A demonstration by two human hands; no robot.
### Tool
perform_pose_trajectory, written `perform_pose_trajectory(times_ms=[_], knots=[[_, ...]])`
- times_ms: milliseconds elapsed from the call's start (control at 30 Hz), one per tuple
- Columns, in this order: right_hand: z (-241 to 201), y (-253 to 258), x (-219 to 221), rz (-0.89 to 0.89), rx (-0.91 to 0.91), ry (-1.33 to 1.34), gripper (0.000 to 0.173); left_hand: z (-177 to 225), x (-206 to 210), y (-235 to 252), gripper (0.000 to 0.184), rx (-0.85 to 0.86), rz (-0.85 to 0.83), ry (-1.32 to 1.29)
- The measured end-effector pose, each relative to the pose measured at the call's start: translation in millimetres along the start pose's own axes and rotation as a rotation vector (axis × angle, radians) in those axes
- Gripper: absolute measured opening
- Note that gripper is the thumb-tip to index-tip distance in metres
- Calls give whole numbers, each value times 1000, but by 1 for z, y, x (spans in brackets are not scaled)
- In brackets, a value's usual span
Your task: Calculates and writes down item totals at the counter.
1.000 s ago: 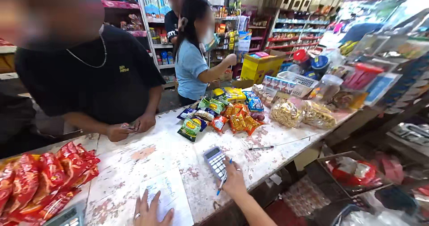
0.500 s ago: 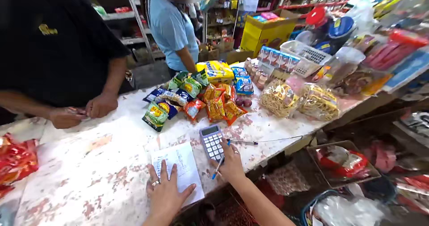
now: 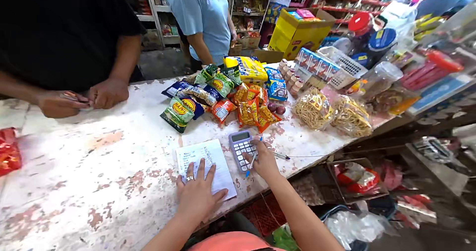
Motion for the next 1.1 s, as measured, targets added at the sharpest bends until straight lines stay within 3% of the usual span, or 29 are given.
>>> perform_pose_trajectory(times_ms=[200,333,533,600,667,733,800,867,933,1100], knots=[[3,4,0,51,-36,10,55,4,-12,13,103,117,39,28],[17,9,-2,43,-57,116,45,16,-7,25,99,179,86,21],[-40,-12,2,114,-355,46,40,22,1,28,105,136,242,53],[-49,-16,13,23,-382,-37,41,22,-1,28,102,135,257,44],[-47,-25,5,119,-397,-32,41,23,-1,26,106,157,287,51],[-38,-34,2,157,-398,-34,42,22,4,26,120,131,168,89],[-27,-39,4,78,-386,14,44,24,7,25,134,106,12,123],[-18,-47,-11,119,-359,71,45,28,10,23,139,97,-112,148],[-7,-58,-26,225,-320,49,44,29,9,21,139,105,-118,157],[4,-75,-16,231,-299,-87,40,25,4,29,136,111,-80,138]])
Point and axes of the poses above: each hand's wrist, its own y-axis towards the middle knuckle, its own x-axis out of the palm, z = x × y, the point moved 10 cm from there along y, towards the middle knuckle, and after that the axes turned 7 degrees about -x, right-handed, at the moved point
